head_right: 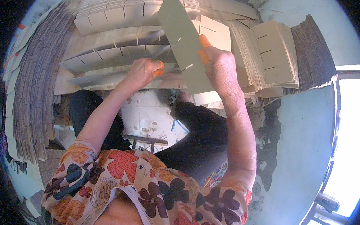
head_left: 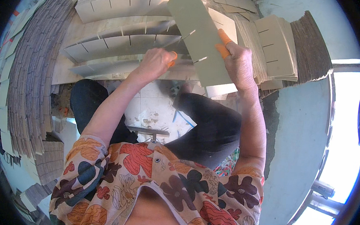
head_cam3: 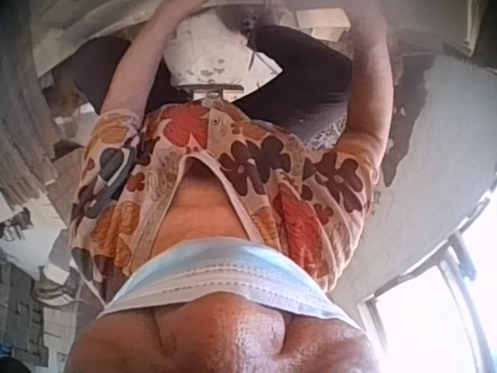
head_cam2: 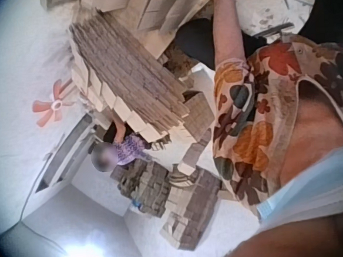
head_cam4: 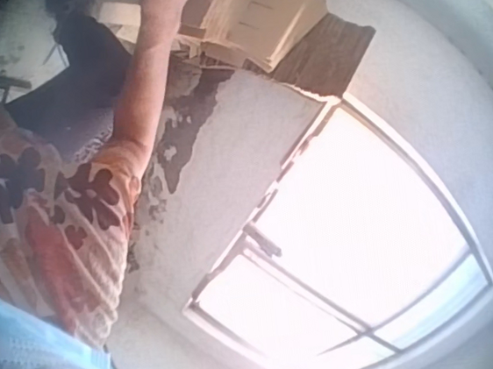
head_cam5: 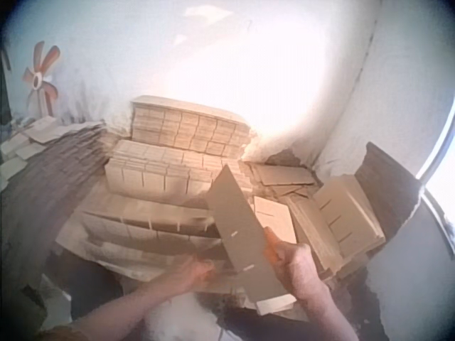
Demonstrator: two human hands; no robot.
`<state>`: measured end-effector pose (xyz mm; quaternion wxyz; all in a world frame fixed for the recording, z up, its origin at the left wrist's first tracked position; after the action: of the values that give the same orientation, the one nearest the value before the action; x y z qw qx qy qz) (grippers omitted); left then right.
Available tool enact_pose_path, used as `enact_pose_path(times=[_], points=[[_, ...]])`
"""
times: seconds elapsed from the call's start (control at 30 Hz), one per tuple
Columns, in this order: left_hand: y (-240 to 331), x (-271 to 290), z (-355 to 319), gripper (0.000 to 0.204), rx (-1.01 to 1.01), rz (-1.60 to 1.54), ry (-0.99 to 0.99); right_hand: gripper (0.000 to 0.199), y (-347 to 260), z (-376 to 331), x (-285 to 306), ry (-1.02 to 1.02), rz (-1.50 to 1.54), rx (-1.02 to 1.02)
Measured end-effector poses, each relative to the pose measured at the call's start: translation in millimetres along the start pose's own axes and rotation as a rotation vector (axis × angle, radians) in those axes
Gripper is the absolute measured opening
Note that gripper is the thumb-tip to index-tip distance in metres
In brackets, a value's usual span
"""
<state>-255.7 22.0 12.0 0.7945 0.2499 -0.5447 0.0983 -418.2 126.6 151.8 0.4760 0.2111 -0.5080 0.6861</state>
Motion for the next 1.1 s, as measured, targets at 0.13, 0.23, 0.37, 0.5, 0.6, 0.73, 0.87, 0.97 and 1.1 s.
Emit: enact_pose_path(times=[0.13,0.23,0.37,0.5,0.6,0.73,0.87,0.97,1.1], points=[[0.6,-0.1,-0.7,0.016,-0.01,-0.003,0.011,0.013,10.1,0.0,7.2,-0.034,0.019,-0.029],[-1.0,-5.7,-0.6,0.016,-0.007,-0.016,0.023,0.012,21.5,-3.1,9.5,-0.042,-0.078,-0.082],[-0.5,-5.5,-0.1,0.016,0.012,-0.026,-0.001,0.011,20.7,-5.9,10.1,0.028,0.044,0.008],[1.6,-4.8,-0.5,0.015,0.012,-0.037,-0.014,0.013,22.1,-5.1,2.2,0.022,0.045,-0.034],[2.9,-3.9,-1.2,0.014,0.007,-0.042,-0.009,0.016,27.1,-6.7,-11.7,-0.016,0.019,-0.05],[2.1,-6.0,-0.7,0.012,-0.011,-0.035,0.0,0.014,29.1,-8.1,-27.5,-0.019,0.11,-0.022],[2.5,-2.4,2.5,0.015,-0.012,-0.042,-0.056,0.018,38.3,-4.3,-39.5,-0.131,0.096,-0.017],[-0.5,12.6,11.9,0.019,-0.013,-0.086,-0.05,0.019,37.7,1.5,-39.0,-0.125,0.144,0.049],[-52.2,43.3,41.9,0.011,0.135,-0.077,0.228,0.019,28.4,0.4,-35.4,-0.075,0.166,0.096]])
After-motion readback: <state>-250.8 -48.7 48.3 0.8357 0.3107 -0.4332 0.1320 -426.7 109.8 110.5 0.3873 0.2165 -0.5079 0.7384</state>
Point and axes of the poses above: each hand's wrist, its own z-axis towards the middle knuckle, its own x-axis out of the back of the hand, y = z × x, the point moved 4 cm from there along z, towards the middle knuckle, and after that the axes turned 12 degrees about z, right-handed, at the moved point
